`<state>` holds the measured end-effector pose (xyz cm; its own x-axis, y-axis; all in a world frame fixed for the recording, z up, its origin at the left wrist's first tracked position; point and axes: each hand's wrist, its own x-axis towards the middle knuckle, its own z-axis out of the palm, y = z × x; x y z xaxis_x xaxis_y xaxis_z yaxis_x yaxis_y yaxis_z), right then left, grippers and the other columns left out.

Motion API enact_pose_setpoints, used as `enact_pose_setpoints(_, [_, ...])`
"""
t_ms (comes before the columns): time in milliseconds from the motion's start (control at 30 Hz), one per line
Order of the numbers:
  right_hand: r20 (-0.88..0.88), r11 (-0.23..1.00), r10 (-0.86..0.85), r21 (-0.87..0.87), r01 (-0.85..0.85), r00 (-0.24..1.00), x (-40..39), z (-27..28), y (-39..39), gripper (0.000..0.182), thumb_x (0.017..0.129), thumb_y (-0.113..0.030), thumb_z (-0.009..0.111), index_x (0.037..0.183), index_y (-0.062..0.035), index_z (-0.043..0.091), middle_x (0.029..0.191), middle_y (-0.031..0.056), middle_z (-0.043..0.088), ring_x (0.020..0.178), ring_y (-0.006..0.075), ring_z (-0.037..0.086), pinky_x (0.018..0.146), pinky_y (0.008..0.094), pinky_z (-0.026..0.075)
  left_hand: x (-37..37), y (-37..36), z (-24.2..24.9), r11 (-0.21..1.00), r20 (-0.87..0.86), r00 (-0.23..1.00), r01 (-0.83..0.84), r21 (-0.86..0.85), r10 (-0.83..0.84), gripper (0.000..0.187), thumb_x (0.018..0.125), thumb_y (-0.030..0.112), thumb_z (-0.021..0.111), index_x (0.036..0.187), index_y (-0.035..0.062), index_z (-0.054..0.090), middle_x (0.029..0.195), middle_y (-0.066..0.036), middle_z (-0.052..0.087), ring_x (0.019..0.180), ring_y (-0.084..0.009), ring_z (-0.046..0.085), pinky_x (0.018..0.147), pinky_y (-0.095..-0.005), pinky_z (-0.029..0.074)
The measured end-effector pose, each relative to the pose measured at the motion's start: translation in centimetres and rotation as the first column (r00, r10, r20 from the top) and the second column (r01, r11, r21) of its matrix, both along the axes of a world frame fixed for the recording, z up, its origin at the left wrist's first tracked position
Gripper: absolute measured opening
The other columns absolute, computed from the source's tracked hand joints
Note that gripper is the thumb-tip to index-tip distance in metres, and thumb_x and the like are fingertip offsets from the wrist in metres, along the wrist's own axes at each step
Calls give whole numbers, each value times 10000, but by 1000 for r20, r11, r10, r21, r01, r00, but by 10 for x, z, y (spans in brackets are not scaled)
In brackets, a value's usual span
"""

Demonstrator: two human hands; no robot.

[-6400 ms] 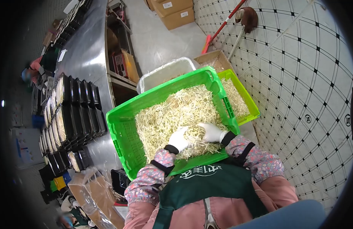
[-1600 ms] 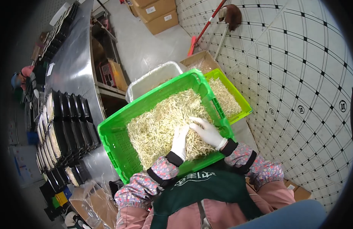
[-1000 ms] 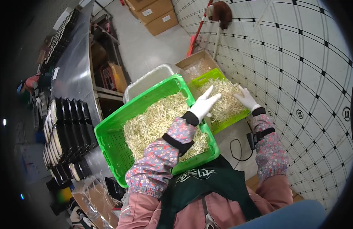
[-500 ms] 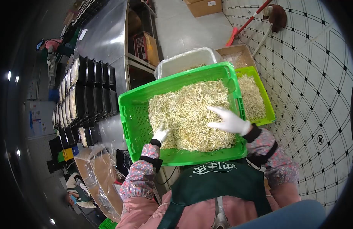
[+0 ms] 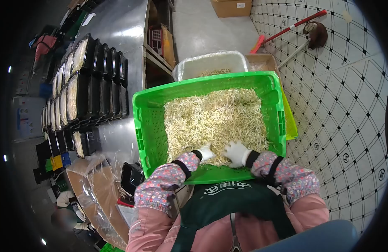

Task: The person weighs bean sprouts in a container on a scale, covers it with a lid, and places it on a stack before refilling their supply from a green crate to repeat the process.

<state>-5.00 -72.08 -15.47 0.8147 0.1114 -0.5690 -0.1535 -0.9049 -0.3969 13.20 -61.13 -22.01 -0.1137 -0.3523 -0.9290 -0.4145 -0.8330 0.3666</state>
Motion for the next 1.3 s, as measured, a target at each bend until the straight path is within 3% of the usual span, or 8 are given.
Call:
enact_pose_setpoints(67, [-61,997,33,69,-29,998,-14,16,-1,562,722,-316,682,1252,-161,578,1305,99,509,1198,311,464,946,512,417,3,32,-16,990,-186,973,-139,17,139,821,865,216,649,1523,202,158,1349,-179,503,689,-179,581,630,-312,512])
enact_pose_setpoints(267, [35,817,-302,523,240,953,-23,16,-51,510,785,-270,621,1280,-163,572,1401,138,464,1270,355,433,1054,439,375,43,25,65,997,-339,940,-52,-50,32,635,908,178,609,1477,222,332,1326,-39,558,915,-107,558,738,-266,497])
enact_pose_setpoints(533, [532,664,-686,180,726,496,-24,63,-92,412,819,-169,654,1219,-90,597,1309,166,538,1187,335,519,1028,410,399,113,26,126,654,30,899,-294,-697,436,398,886,145,609,1271,54,567,1216,-155,620,1158,-258,574,1001,-339,431])
enact_pose_setpoints(633, [769,520,-549,6,854,328,-44,104,-103,532,774,-141,701,1276,-76,537,1313,175,516,1221,344,477,1043,431,363,144,48,159,356,439,589,260,-898,678,349,808,79,670,1152,53,617,1209,-137,593,1206,-299,504,1052,-386,367])
enact_pose_setpoints(767, [722,212,-687,93,973,81,-93,65,-115,576,782,-176,736,1281,-9,503,1256,178,556,1165,298,525,998,383,400,180,86,144,376,350,332,-16,-926,876,511,802,144,727,1239,-20,519,1171,-147,588,1140,-245,525,1002,-362,401])
enact_pose_setpoints(833, [-78,-206,-977,595,777,-199,-104,45,-117,498,795,-169,740,1212,12,538,1090,115,639,974,207,613,863,314,476,198,102,107,356,203,436,-304,-884,877,499,789,151,743,1211,-16,536,1115,-123,611,1057,-226,556,937,-349,435])
enact_pose_setpoints(967, [-30,-204,-972,597,776,-233,-100,31,-128,309,763,-54,716,1044,7,605,914,61,671,776,151,623,718,295,506,212,103,93,292,-35,384,-757,-585,923,442,744,125,768,1127,4,586,978,-57,651,855,-168,598,766,-313,487])
enact_pose_setpoints(1300, [-22,-258,-942,687,679,-336,-81,73,-138,247,742,-20,670,984,22,643,844,54,673,697,142,623,650,277,504,221,77,131,204,-85,388,-644,-737,918,286,733,121,740,988,37,642,874,-19,641,758,-118,565,683,-289,462])
